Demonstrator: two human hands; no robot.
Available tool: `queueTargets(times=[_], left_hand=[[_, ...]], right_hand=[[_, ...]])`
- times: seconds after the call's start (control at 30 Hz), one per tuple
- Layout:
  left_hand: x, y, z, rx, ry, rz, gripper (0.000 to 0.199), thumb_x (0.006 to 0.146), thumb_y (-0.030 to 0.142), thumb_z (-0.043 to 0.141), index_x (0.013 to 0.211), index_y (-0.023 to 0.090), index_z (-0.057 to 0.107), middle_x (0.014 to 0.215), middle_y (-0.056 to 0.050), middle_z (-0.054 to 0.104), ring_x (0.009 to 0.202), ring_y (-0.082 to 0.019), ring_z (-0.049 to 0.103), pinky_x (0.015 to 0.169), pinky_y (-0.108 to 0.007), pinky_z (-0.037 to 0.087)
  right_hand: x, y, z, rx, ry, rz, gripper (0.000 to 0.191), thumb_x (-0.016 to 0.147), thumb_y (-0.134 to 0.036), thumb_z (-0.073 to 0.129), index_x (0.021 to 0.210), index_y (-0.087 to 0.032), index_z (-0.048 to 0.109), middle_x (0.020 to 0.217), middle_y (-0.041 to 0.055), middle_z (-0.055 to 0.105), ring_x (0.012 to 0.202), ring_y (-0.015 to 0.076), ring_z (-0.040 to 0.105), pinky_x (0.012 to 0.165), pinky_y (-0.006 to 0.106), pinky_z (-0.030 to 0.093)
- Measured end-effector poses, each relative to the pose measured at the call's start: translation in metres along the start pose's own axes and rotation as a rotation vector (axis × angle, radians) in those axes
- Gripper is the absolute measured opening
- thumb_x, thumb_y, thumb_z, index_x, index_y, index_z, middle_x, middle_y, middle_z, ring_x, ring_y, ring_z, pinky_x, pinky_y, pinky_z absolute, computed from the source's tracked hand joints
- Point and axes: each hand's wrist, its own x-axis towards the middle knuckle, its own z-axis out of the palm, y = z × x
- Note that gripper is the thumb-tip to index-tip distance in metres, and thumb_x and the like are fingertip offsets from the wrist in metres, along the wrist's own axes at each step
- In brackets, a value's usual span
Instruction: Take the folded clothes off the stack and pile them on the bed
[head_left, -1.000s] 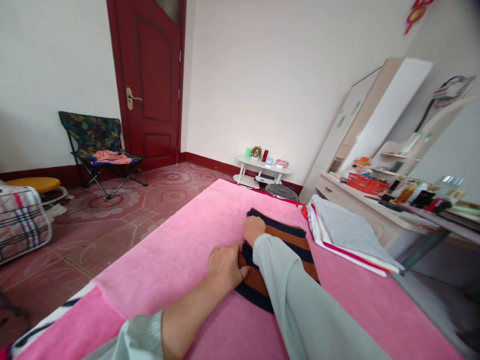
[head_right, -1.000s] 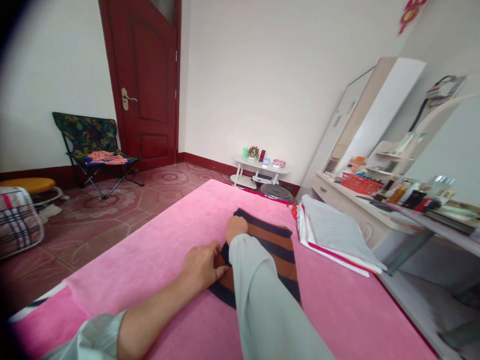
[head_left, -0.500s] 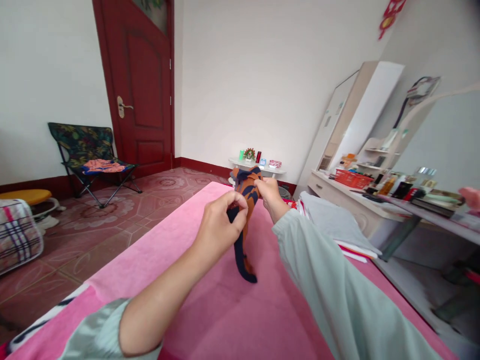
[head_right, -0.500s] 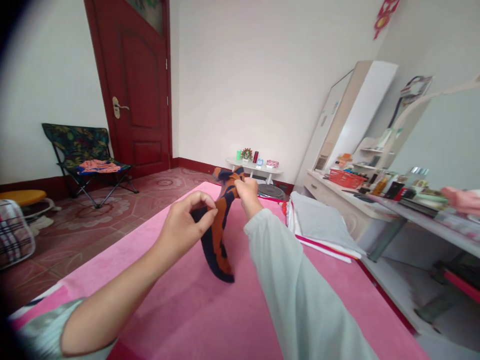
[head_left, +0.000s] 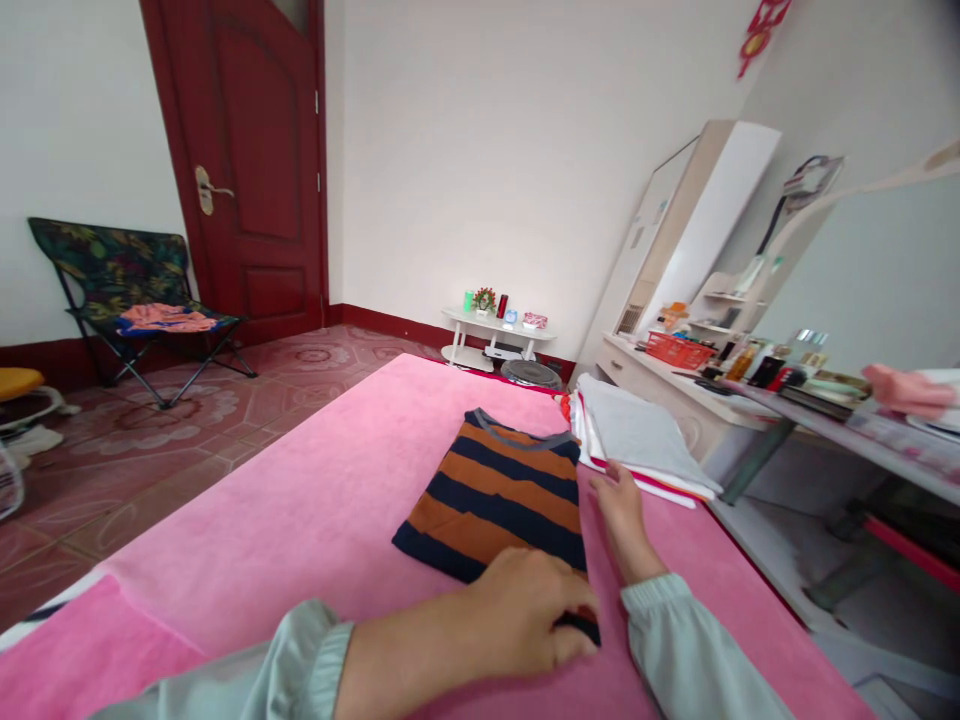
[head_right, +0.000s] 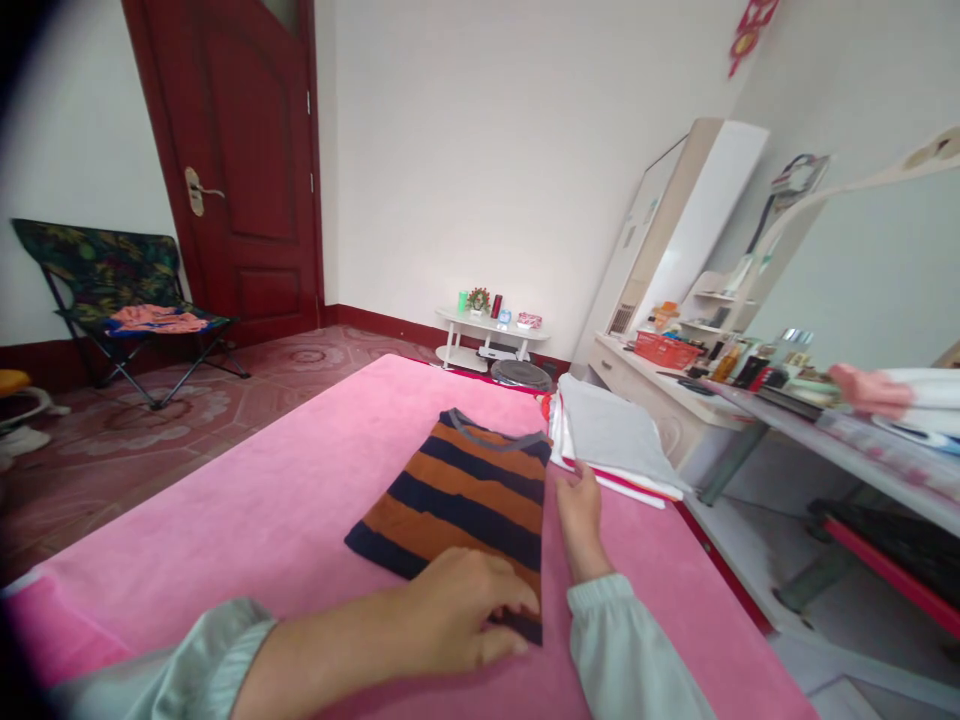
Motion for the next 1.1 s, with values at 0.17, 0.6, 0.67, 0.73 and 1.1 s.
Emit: queueTargets(times=[0.17, 0.6, 0.67, 0.73, 1.1], left_hand=[[0.013, -0.051, -0.025, 0.186, 0.124, -0.169, 0.023, 0.086, 0.03, 0.053, 0.103, 0.026, 0.068, 0.098, -0.003, 0.07, 0.091, -0.02, 0.064, 0.08, -0.029, 0.046], [0.002, -0.18, -0.046, 0.118, -0.087, -0.298, 0.051, 0.093, 0.034, 0.04, 0.142, 0.024, 0.036, 0.153, -0.003, 0.025, 0.142, -0.017, 0.017, 0.116, -0.038, 0.015], [0.001, -0.181, -0.045, 0.121, -0.069, -0.299, 0.051, 0.092, 0.031, 0.042, 0.142, 0.023, 0.037, 0.153, -0.004, 0.025, 0.142, -0.018, 0.017, 0.115, -0.04, 0.015], [0.0, -0.18, -0.044, 0.121, -0.054, -0.288, 0.051, 0.091, 0.03, 0.043, 0.141, 0.022, 0.037, 0.152, -0.005, 0.025, 0.142, -0.019, 0.018, 0.115, -0.04, 0.016], [-0.003, -0.184, -0.046, 0.059, -0.069, -0.289, 0.052, 0.09, 0.028, 0.047, 0.141, 0.022, 0.037, 0.152, -0.006, 0.026, 0.142, -0.019, 0.017, 0.115, -0.041, 0.014]], right_hand=[[-0.015, -0.002, 0.012, -0.165, -0.118, -0.331, 0.029, 0.08, -0.029, 0.047, 0.099, -0.016, 0.064, 0.11, 0.0123, 0.064, 0.104, 0.0229, 0.059, 0.095, 0.041, 0.044], [-0.021, -0.002, 0.044, -0.852, -0.49, -0.422, 0.054, 0.095, -0.04, 0.032, 0.141, -0.014, 0.037, 0.15, 0.0156, 0.028, 0.14, 0.0272, 0.023, 0.111, 0.049, 0.02], [-0.032, -0.016, 0.039, -0.819, -0.475, -0.515, 0.046, 0.093, -0.027, 0.038, 0.138, -0.019, 0.043, 0.151, 0.0146, 0.028, 0.139, 0.0287, 0.024, 0.11, 0.054, 0.018], [-0.049, -0.031, 0.029, -0.691, -0.54, -0.687, 0.048, 0.087, -0.011, 0.038, 0.132, -0.023, 0.049, 0.149, 0.0113, 0.032, 0.137, 0.026, 0.028, 0.11, 0.054, 0.019], [-0.127, -0.056, -0.049, -0.384, -0.95, -0.74, 0.033, 0.083, -0.004, 0.035, 0.098, -0.021, 0.059, 0.096, 0.0073, 0.059, 0.091, 0.018, 0.054, 0.079, 0.032, 0.047]])
